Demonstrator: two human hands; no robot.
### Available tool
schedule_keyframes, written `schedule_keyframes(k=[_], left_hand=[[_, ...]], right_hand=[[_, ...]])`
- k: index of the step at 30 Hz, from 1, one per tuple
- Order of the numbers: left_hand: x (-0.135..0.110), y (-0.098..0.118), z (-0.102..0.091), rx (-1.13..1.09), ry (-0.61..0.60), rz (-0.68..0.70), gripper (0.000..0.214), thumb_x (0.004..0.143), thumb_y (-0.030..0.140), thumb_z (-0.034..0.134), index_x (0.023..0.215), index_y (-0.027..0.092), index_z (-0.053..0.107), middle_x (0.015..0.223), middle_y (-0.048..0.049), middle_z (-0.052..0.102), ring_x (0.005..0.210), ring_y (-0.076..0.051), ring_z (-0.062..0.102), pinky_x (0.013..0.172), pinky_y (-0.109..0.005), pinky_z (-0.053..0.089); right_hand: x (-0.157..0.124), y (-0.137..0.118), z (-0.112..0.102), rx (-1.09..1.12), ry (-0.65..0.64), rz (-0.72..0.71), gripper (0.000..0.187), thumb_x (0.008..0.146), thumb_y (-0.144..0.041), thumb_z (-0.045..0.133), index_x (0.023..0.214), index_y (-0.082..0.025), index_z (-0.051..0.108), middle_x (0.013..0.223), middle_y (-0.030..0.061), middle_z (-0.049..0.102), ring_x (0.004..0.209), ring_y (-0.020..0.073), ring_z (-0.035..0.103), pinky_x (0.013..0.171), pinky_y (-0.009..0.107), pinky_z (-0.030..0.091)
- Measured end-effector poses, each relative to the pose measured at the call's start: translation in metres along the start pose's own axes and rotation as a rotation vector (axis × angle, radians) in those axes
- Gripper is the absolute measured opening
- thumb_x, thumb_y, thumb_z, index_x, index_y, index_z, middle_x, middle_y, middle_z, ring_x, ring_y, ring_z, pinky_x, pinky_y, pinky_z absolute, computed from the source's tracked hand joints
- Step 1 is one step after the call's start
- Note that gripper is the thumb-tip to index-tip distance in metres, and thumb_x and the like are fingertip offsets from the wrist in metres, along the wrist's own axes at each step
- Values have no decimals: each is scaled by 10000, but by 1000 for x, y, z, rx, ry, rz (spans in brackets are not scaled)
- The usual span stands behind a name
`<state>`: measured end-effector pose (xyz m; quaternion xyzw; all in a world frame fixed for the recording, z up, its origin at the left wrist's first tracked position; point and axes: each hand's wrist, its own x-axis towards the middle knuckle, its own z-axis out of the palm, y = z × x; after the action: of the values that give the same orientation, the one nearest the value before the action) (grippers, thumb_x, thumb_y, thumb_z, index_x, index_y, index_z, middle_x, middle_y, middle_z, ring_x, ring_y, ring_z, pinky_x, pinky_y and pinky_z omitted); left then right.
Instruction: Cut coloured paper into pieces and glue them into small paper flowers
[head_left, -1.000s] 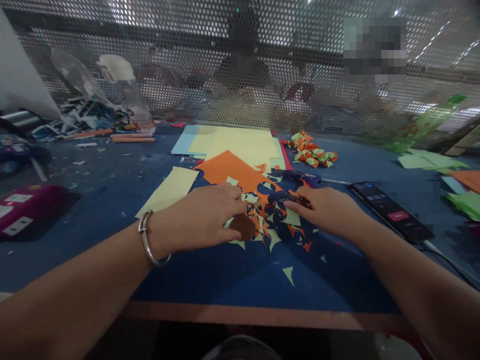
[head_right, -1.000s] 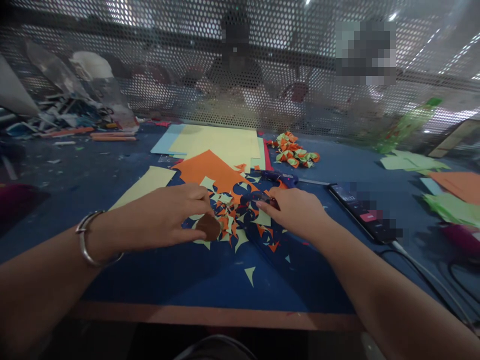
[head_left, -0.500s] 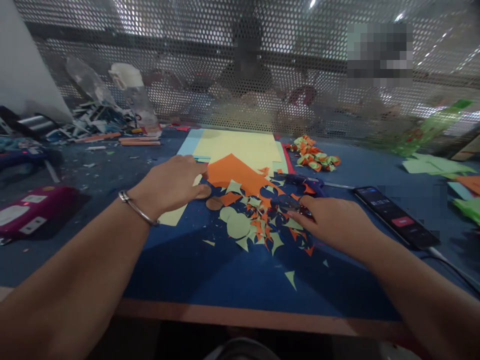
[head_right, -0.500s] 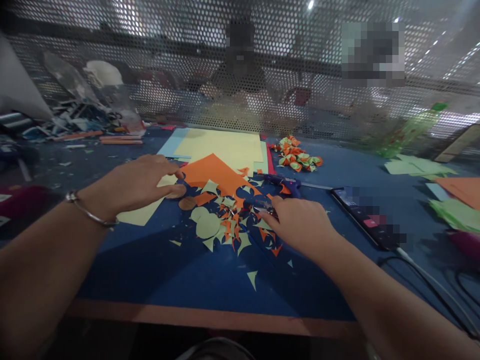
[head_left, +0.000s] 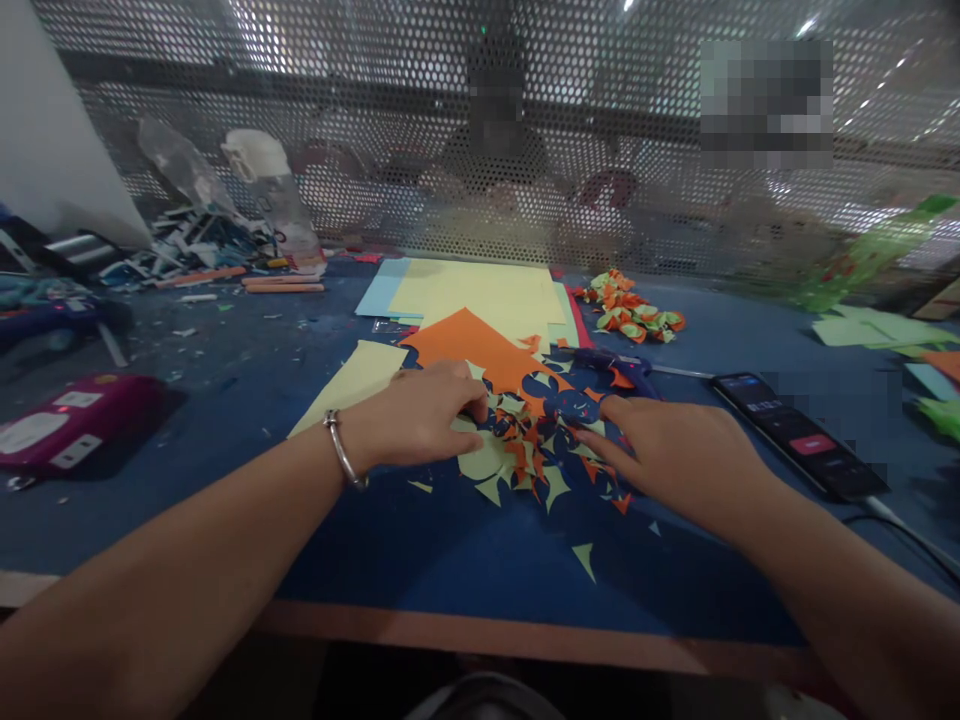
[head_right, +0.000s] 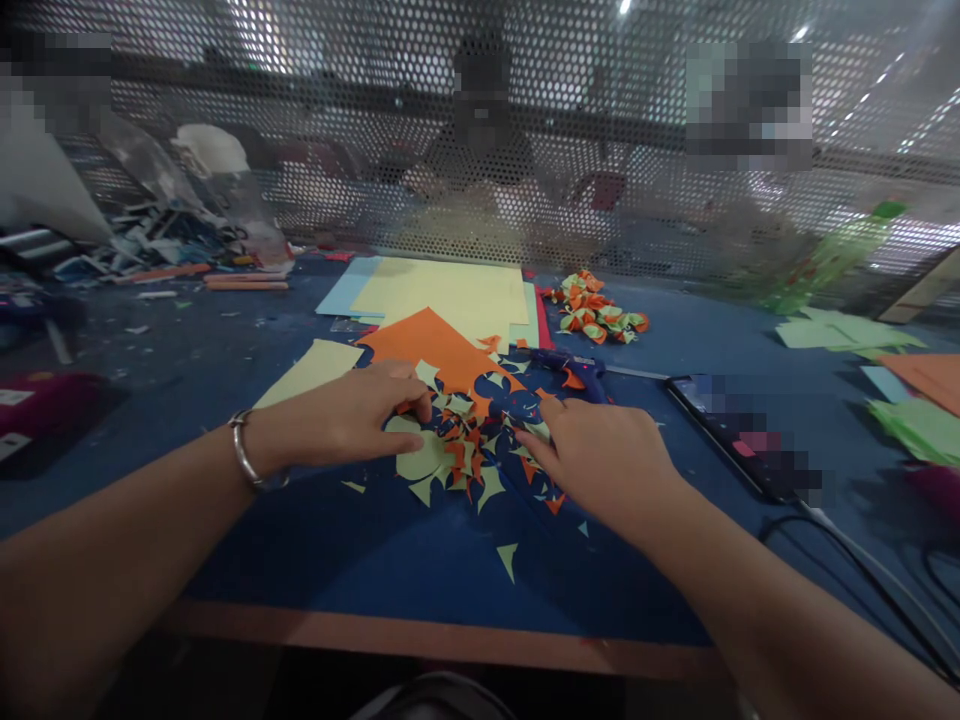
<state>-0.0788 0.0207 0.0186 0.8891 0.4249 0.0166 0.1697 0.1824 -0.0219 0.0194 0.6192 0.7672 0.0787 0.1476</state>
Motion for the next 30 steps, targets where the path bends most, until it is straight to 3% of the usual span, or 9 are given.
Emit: schedule_keyframes(k=[4, 10, 16, 20, 23, 26, 30], left_hand=[[1, 2, -1, -35, -49, 43, 222, 847, 344, 608, 966, 168, 674, 1036, -104, 640, 920, -228, 593, 794, -332, 402], [2, 7, -2, -21, -64, 40, 277, 820, 369, 656, 1026, 184, 668, 1069, -85, 641, 920, -222, 594, 792, -316, 384], [1, 13, -5, -48, -82, -2, 141, 806, 243, 632, 931, 179, 637, 958, -59, 677, 797, -186, 580, 691, -299, 367], [2, 3, -4, -283, 9, -15, 192, 812, 193, 613, 1000, 167, 640, 936, -59, 699, 779, -167, 606, 675, -276, 418], [3, -3, 1, -559, 130, 29, 201, 843, 270, 646, 1003, 151, 669, 942, -63, 712, 816, -159, 631, 737, -275, 475], [6, 0, 6, -782, 193, 0, 194, 847, 302, 676, 959, 145, 689, 897, -46, 710, 794, -143, 636, 743, -269, 502], [9, 12, 12, -906, 213, -61, 147, 864, 271, 674, 926, 138, 687, 828, -30, 693, 745, -130, 632, 708, -262, 517]], right_hand=[[0, 3, 2, 48, 48, -11, 433, 1008, -510, 449, 1261, -207, 627, 1156, 103, 760, 971, 324, 721, 568, 331, 327], [0, 6, 7, 135, 116, -89, 352, 988, -502, 499, 1046, -202, 672, 967, 76, 777, 804, 257, 711, 560, 297, 303], [2, 5, 10, 329, 206, -234, 196, 967, -374, 560, 894, -218, 653, 753, 8, 714, 660, 188, 651, 562, 274, 341], [2, 3, 13, 463, 340, -355, 178, 971, -275, 550, 829, -200, 626, 704, -2, 668, 591, 141, 608, 558, 256, 391], [-2, -2, 13, 482, 516, -446, 145, 972, -228, 551, 860, -182, 632, 756, 20, 683, 588, 133, 608, 564, 258, 425], [-5, -8, 12, 463, 681, -530, 114, 980, -201, 557, 942, -162, 658, 856, 56, 720, 689, 148, 669, 644, 267, 482], [-6, -15, 13, 385, 807, -601, 106, 966, -174, 603, 1042, -140, 668, 958, 80, 746, 877, 173, 721, 761, 265, 526]])
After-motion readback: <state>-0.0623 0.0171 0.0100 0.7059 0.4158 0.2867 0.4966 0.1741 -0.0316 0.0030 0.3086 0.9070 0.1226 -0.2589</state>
